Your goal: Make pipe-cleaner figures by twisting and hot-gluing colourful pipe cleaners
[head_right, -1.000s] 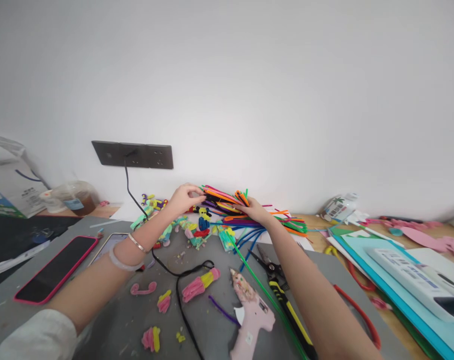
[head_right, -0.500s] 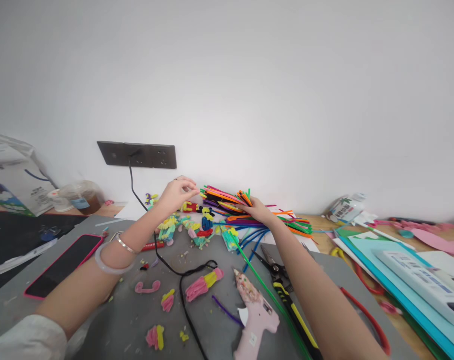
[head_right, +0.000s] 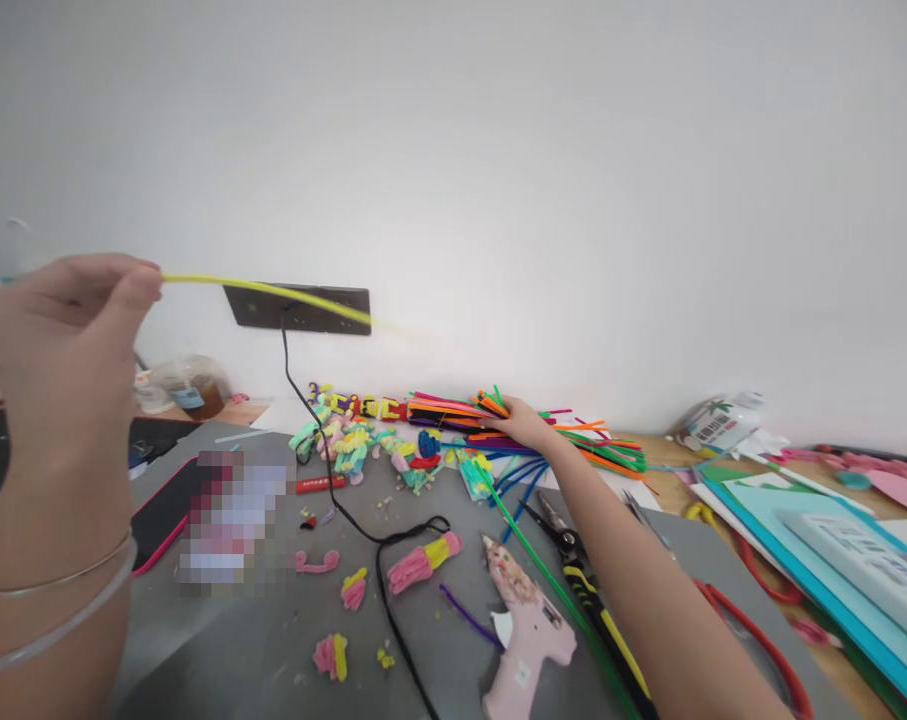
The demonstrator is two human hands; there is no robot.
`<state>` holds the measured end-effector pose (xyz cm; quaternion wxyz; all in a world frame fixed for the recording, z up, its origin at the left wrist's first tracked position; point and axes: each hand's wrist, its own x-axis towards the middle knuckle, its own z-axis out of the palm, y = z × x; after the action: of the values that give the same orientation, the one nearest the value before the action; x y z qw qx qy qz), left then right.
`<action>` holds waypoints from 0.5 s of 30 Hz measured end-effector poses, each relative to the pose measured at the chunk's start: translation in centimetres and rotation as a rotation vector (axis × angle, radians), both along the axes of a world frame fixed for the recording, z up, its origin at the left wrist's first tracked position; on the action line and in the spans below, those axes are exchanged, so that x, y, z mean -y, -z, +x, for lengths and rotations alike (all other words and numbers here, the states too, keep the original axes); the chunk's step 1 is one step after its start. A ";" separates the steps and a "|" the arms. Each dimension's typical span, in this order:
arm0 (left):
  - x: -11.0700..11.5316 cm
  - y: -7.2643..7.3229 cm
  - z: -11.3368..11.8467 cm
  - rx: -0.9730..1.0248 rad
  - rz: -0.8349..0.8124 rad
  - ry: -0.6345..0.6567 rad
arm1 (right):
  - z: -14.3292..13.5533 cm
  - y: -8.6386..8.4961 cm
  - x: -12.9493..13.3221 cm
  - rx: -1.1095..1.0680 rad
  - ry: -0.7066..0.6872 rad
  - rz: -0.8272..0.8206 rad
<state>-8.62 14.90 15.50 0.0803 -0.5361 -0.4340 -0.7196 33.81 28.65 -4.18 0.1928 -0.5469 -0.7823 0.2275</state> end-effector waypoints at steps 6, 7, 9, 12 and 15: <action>-2.7 3.5 1.6 0.422 -0.099 0.269 | -1.1 -0.8 0.6 0.184 0.048 0.109; -3.6 4.4 2.4 0.404 -0.177 0.320 | -1.4 -1.2 1.0 0.209 0.054 0.133; -5.5 6.1 4.6 0.328 -0.343 0.414 | -1.8 -2.3 1.9 0.249 0.074 0.187; -7.7 8.6 8.1 0.171 -0.553 0.499 | -1.9 -4.2 4.2 0.291 0.124 0.270; -8.6 11.2 11.3 -0.075 -0.745 0.576 | -0.8 -5.9 7.9 0.323 0.154 0.311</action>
<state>2.65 23.53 4.35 -0.3047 -0.6527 -0.4930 -0.4880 32.98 20.71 1.76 0.1638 -0.5979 -0.7847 -0.0014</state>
